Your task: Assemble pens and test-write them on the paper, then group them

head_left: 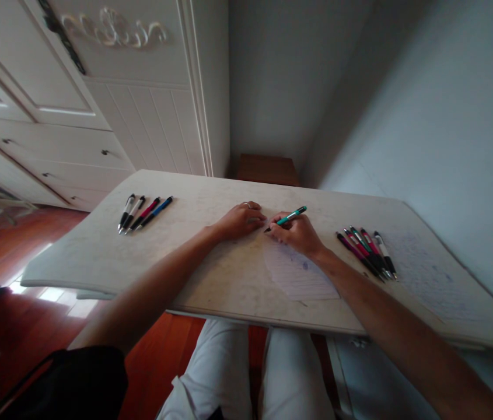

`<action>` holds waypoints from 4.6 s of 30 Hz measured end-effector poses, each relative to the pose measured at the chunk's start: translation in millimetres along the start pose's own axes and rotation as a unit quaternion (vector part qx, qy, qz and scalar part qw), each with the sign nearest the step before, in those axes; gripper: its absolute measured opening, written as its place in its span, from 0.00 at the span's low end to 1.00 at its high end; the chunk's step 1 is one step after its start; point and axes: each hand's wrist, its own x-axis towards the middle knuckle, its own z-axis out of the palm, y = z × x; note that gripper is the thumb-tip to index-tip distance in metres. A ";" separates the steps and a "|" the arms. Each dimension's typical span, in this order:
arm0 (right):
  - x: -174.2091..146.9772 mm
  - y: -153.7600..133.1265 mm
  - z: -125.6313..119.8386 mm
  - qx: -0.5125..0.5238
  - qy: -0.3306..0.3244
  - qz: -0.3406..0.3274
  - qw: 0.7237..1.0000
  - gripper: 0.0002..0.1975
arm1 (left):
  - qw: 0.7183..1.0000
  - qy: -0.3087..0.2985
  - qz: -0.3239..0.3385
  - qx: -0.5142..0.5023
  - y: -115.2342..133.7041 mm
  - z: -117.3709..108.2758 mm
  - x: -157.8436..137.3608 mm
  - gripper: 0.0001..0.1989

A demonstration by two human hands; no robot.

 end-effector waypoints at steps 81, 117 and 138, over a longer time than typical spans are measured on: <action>-1.4 -7.9 -11.1 0.037 -0.101 -0.004 0.994 0.09 | 0.935 -0.101 0.119 0.317 -11.7 -5.2 1.7 0.12; -1.6 -8.4 -12.6 0.021 -0.122 -0.033 0.992 0.07 | 0.930 -0.087 0.112 0.338 -12.4 -4.2 0.9 0.14; -2.3 -4.7 -11.7 0.009 -0.122 -0.022 0.992 0.07 | 0.929 -0.089 0.097 0.345 -8.0 -2.5 0.1 0.14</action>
